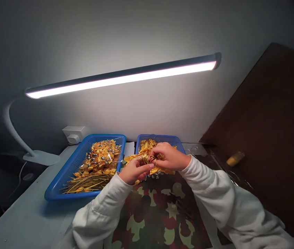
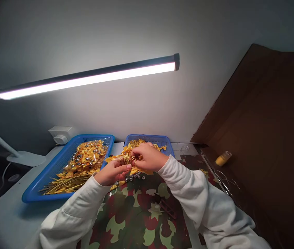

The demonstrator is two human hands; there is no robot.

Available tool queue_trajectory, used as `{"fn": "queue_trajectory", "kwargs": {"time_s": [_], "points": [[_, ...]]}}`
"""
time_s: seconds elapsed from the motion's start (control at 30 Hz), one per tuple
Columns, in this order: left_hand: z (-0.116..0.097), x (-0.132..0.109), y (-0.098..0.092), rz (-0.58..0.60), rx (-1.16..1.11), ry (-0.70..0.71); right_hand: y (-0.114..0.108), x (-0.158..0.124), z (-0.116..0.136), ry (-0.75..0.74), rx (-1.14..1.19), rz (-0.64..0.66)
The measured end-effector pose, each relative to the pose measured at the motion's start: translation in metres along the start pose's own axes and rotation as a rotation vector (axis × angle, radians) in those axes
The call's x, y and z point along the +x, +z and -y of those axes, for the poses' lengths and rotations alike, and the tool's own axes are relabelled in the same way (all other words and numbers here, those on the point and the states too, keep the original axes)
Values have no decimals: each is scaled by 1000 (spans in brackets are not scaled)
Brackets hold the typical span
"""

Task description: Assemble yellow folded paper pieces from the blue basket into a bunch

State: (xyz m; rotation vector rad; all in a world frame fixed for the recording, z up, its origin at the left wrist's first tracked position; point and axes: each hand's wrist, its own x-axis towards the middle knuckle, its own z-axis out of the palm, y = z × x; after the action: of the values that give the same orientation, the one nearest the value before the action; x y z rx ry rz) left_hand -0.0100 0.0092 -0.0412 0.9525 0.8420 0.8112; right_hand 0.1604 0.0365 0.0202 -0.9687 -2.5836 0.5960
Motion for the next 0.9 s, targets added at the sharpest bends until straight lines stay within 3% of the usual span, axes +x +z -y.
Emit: {"fn": "queue_trajectory", "kwargs": {"time_s": [0.1,0.27,0.4,0.53,0.77,0.9], "points": [[5,1,0,2,100,30,5,-5,6,22,-83,-83],[0,-5,13,-20,106,58,11,-9,12,43,-10,-123],[-4,-9,21,-106,75,153,23,-9,11,132,25,-303],[3,-7,15,-175,280,213,35,-10,9,192,-32,-421],[9,-7,16,-155,479,245,47,-26,9,207,-195,-443],[14,-7,23,-47,633,284,59,-45,12,245,-283,-387]]}}
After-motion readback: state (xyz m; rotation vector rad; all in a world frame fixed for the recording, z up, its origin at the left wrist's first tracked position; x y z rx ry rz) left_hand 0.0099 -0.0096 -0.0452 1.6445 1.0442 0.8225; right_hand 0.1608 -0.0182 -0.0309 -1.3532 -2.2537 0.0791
